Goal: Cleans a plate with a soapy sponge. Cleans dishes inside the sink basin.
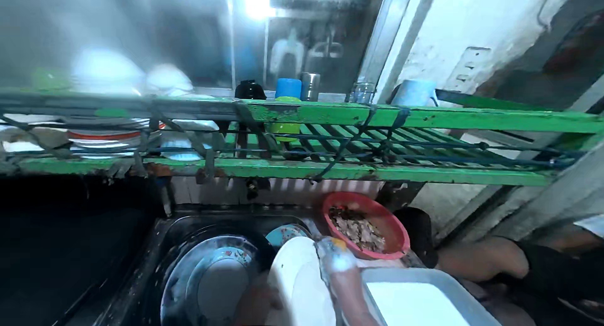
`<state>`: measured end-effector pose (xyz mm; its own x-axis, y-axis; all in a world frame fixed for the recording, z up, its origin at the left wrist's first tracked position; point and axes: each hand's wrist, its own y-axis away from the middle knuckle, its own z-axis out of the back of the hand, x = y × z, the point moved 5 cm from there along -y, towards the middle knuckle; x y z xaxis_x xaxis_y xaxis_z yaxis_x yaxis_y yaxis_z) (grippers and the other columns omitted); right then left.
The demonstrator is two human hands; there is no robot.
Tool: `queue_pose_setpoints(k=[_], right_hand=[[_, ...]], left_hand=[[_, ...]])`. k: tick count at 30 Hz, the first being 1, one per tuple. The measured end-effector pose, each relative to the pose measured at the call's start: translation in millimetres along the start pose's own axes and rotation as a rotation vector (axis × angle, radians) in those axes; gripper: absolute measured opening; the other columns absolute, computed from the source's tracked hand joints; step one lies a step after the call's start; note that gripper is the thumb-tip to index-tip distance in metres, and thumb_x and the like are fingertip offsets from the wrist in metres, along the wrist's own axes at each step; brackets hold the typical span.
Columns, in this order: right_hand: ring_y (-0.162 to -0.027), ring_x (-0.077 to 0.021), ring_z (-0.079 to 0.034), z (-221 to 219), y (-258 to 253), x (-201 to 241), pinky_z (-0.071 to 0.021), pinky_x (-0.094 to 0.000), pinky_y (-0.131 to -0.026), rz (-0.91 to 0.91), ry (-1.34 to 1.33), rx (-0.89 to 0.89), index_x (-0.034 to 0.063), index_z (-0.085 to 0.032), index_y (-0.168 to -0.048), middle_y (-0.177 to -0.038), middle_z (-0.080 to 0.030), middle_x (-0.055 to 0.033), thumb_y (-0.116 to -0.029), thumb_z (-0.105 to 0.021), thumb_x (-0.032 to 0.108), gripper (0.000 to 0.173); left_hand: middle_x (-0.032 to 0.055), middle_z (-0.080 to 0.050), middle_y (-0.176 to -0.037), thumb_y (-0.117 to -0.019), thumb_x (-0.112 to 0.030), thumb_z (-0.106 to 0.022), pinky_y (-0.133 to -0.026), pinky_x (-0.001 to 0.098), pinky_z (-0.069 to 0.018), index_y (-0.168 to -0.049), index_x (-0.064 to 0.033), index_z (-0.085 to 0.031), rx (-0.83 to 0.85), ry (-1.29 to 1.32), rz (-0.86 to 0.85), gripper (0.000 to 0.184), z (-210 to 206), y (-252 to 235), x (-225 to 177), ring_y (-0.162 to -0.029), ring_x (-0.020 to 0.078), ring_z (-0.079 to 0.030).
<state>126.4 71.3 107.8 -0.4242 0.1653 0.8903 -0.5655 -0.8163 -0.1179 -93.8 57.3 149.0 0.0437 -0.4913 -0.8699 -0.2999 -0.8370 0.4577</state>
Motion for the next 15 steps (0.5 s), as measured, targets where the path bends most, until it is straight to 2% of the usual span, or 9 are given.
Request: queue_pose_setpoints(k=[3, 5, 7, 9, 10, 11, 12, 13, 15], right_hand=[[-0.114, -0.0236, -0.068, -26, 45, 26, -0.0532, -0.0411, -0.103, 0.140, -0.003, 0.083, -0.0089, -0.062, -0.126, -0.120, -0.070, -0.0185, -0.0890, -0.074, 0.030, 0.055], [-0.128, -0.0270, -0.062, -35, 68, 54, -0.0433, -0.0426, -0.114, 0.258, -0.124, 0.149, -0.0136, -0.062, -0.126, -0.131, -0.067, -0.0228, -0.0849, -0.074, 0.021, 0.055], [-0.118, -0.0235, -0.065, -31, 55, 33, -0.0507, -0.0379, -0.106, 0.217, -0.149, 0.095, -0.0147, -0.057, -0.128, -0.124, -0.067, -0.0230, -0.0896, -0.072, 0.022, 0.055], [-0.112, -0.0290, -0.066, -19, 24, 17, -0.0531, -0.0431, -0.100, 0.049, -0.080, 0.001, -0.0131, -0.055, -0.133, -0.122, -0.066, -0.0259, -0.0960, -0.068, 0.021, 0.052], [-0.109, -0.0313, -0.066, -19, 12, 11, -0.0534, -0.0455, -0.097, 0.030, -0.061, -0.051, -0.0132, -0.056, -0.131, -0.120, -0.066, -0.0271, -0.0951, -0.069, 0.020, 0.050], [-0.107, -0.0288, -0.067, -22, 8, 9, -0.0550, -0.0425, -0.096, 0.066, -0.042, -0.073, -0.0119, -0.057, -0.128, -0.117, -0.067, -0.0250, -0.0928, -0.070, 0.022, 0.051], [-0.112, -0.0317, -0.066, -28, 16, 17, -0.0524, -0.0443, -0.100, 0.128, -0.030, -0.059, -0.0133, -0.057, -0.129, -0.120, -0.066, -0.0272, -0.0909, -0.072, 0.023, 0.054], [-0.109, -0.0317, -0.067, -35, 29, 29, -0.0539, -0.0455, -0.099, 0.226, -0.023, -0.042, -0.0119, -0.061, -0.123, -0.115, -0.068, -0.0255, -0.0886, -0.074, 0.024, 0.052], [-0.102, -0.0284, -0.070, -47, 65, 57, -0.0559, -0.0466, -0.095, 0.460, -0.030, -0.001, -0.0037, -0.074, -0.106, -0.104, -0.074, -0.0176, -0.0841, -0.076, 0.024, 0.036]], left_hand=[[0.0067, -0.063, -0.081, -0.0791, 0.013, -0.052, -0.064, 0.0330, -0.0557, -0.106, 0.0006, -0.058, -0.022, 0.131, -0.050, 0.030, -8, -10, 15, -0.070, 0.0138, -0.063], [0.0063, -0.060, -0.088, -0.0887, 0.012, -0.048, -0.071, 0.0316, -0.0543, -0.115, 0.0026, -0.056, 0.020, 0.142, -0.080, 0.029, -14, -10, 17, -0.077, 0.0124, -0.061], [0.0087, -0.062, -0.091, -0.0812, 0.014, -0.049, -0.071, 0.0330, -0.0546, -0.119, 0.0031, -0.054, 0.028, 0.134, -0.045, 0.040, -13, -2, 19, -0.079, 0.0139, -0.062], [0.0087, -0.061, -0.092, -0.0797, 0.015, -0.050, -0.071, 0.0323, -0.0548, -0.121, 0.0033, -0.053, 0.027, 0.172, -0.012, 0.043, -12, 7, 19, -0.079, 0.0137, -0.063], [0.0081, -0.062, -0.090, -0.0803, 0.014, -0.050, -0.070, 0.0317, -0.0554, -0.119, 0.0025, -0.054, 0.012, 0.215, -0.011, 0.041, -11, 8, 22, -0.077, 0.0134, -0.063], [0.0073, -0.064, -0.088, -0.0838, 0.011, -0.050, -0.069, 0.0312, -0.0572, -0.117, 0.0012, -0.054, -0.007, 0.274, -0.029, 0.034, -11, 5, 25, -0.076, 0.0131, -0.066], [0.0080, -0.066, -0.087, -0.0912, 0.006, -0.051, -0.070, 0.0326, -0.0585, -0.115, 0.0012, -0.056, -0.028, 0.354, -0.064, 0.025, -10, -1, 26, -0.075, 0.0144, -0.067], [0.0095, -0.069, -0.088, -0.0994, -0.001, -0.050, -0.072, 0.0347, -0.0601, -0.116, 0.0020, -0.057, -0.039, 0.437, -0.119, 0.018, -8, -8, 25, -0.078, 0.0162, -0.070], [0.0123, -0.071, -0.093, -0.1080, -0.017, -0.043, -0.077, 0.0380, -0.0619, -0.118, 0.0018, -0.059, -0.040, 0.596, -0.223, 0.027, 1, -26, 14, -0.084, 0.0196, -0.072]])
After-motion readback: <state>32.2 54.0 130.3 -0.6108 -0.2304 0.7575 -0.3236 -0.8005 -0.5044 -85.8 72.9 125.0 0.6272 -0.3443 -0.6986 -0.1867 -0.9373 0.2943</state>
